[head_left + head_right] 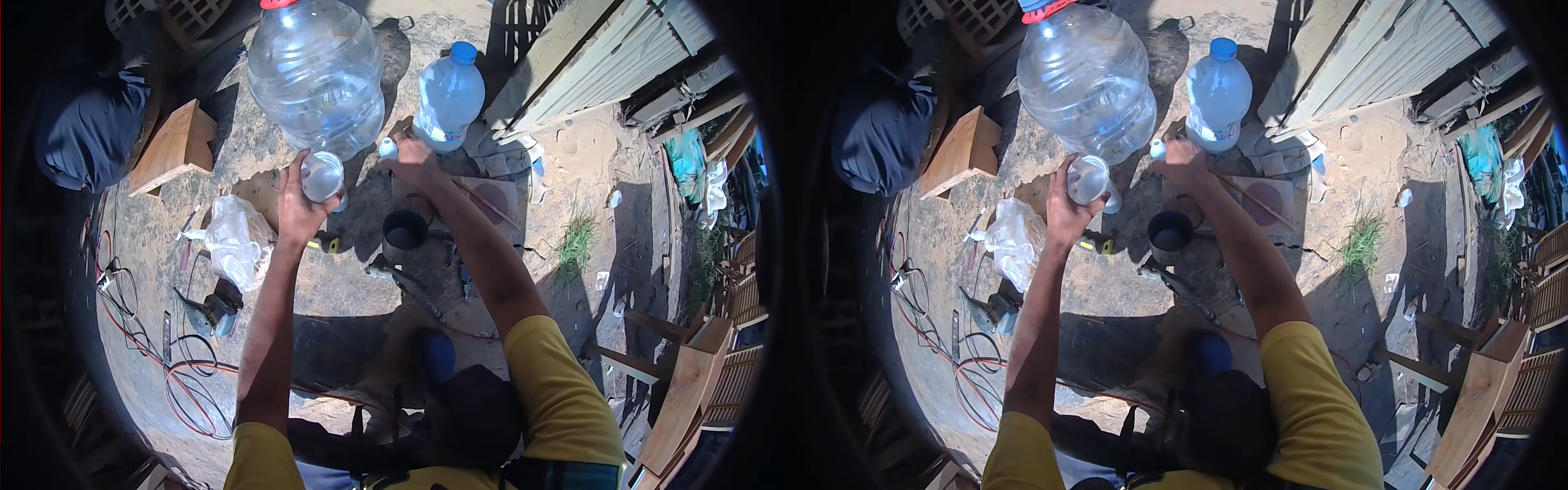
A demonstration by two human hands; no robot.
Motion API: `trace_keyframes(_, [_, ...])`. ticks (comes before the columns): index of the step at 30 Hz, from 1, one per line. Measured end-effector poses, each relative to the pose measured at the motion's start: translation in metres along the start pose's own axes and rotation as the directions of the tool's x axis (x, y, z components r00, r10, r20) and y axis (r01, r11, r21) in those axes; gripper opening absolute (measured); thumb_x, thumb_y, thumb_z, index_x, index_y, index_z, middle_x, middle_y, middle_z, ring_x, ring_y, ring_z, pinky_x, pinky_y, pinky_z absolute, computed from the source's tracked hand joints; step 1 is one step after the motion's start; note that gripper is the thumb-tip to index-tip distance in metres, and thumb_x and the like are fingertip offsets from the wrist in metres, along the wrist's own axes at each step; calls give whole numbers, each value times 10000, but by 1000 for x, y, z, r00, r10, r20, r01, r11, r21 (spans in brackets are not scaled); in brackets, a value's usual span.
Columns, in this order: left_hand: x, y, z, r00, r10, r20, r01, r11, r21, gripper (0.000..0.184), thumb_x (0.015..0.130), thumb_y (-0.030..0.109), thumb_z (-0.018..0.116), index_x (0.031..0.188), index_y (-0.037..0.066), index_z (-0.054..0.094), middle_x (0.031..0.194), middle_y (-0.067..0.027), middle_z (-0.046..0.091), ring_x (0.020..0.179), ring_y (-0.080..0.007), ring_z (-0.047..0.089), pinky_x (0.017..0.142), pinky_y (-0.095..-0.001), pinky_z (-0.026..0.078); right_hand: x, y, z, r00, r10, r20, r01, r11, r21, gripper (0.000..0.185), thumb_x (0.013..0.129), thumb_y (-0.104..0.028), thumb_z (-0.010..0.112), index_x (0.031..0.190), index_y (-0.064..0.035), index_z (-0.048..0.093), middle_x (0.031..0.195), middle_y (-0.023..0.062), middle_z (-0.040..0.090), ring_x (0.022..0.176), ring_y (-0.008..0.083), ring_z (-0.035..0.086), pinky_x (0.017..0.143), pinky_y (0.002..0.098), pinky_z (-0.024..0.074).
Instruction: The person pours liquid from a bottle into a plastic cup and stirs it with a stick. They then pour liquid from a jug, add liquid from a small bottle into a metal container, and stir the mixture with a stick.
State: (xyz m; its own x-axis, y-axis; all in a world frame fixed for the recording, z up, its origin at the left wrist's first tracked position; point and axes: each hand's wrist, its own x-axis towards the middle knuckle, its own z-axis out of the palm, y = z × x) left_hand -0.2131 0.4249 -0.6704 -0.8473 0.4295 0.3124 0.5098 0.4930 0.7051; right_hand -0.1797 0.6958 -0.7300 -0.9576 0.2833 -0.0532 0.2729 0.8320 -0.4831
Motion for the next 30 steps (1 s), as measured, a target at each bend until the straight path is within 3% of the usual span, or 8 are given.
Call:
trace_keyframes(6, [-2, 2, -8, 997, 72, 39, -73, 997, 19, 1120, 634, 130, 971, 1585, 106, 380, 1442, -217, 522, 1353, -440, 511, 1115, -515, 481, 13, 7, 22, 985, -99, -145, 98, 995, -13, 553, 875, -472, 764, 1179, -22, 661, 983, 248, 735, 1011, 456, 711, 914, 564, 553])
trace_keyframes(13, [-16, 22, -32, 994, 84, 75, -86, 996, 21, 1203, 672, 252, 965, 1648, 108, 276, 1522, -245, 424, 1420, -443, 454, 1155, -530, 443, -18, -13, -36, 973, -126, -195, 153, 979, 134, 466, 878, -383, 809, 1149, -25, 682, 1033, 223, 755, 969, 436, 730, 831, 502, 571])
trace_keyframes(16, [-33, 48, -46, 982, 154, -113, -137, 980, 146, 1059, 729, 286, 945, 1598, 89, 372, 1477, -232, 481, 1378, -421, 504, 1095, -514, 487, -57, -11, -85, 954, -162, -252, 201, 970, 136, 450, 882, -350, 818, 1155, -21, 680, 1043, 208, 761, 971, 411, 744, 827, 463, 578])
trace_keyframes(19, [-40, 83, -34, 964, 225, -142, -229, 973, -11, 403, 885, 200, 846, 1225, 41, 701, 1150, -168, 689, 1084, -348, 692, 908, -420, 549, -104, -7, -133, 957, -109, -269, 150, 979, 138, 434, 888, -338, 815, 1160, -25, 686, 1043, 200, 765, 987, 386, 750, 843, 449, 576])
trace_keyframes(21, [-33, 111, -10, 965, 259, -23, -260, 959, -114, 263, 913, 158, 810, 1134, 36, 737, 1073, -143, 707, 994, -343, 713, 872, -409, 552, -138, 0, -157, 964, -51, -260, 86, 989, 124, 430, 892, -334, 814, 1166, -27, 688, 1038, 194, 766, 988, 370, 754, 851, 440, 575])
trace_keyframes(23, [-19, 125, 10, 973, 207, 106, -180, 959, -220, 217, 926, 118, 782, 1118, 27, 736, 1076, -129, 708, 972, -334, 715, 844, -394, 554, -164, 6, -173, 971, 123, -204, -104, 989, 101, 438, 891, -321, 817, 1199, -44, 676, 1030, 180, 769, 979, 321, 761, 858, 422, 573])
trace_keyframes(28, [49, 76, 73, 901, 190, 391, -156, 981, -118, 220, 914, 45, 715, 1131, 14, 738, 1077, -192, 753, 990, -337, 751, 843, -423, 579, -219, 45, -179, 963, 68, -261, -44, 994, 97, 406, 867, -204, 854, 1196, -48, 675, 1015, 159, 772, 952, 263, 767, 844, 377, 581])
trace_keyframes(30, [68, 54, 107, 828, 239, 507, -403, 883, 242, 183, 919, 54, 658, 1077, 11, 740, 1045, -199, 754, 1004, -351, 751, 860, -457, 593, -234, 50, -173, 952, 67, -300, -36, 993, 108, 378, 857, -170, 854, 1168, -55, 673, 1000, 158, 768, 927, 299, 768, 812, 394, 586])
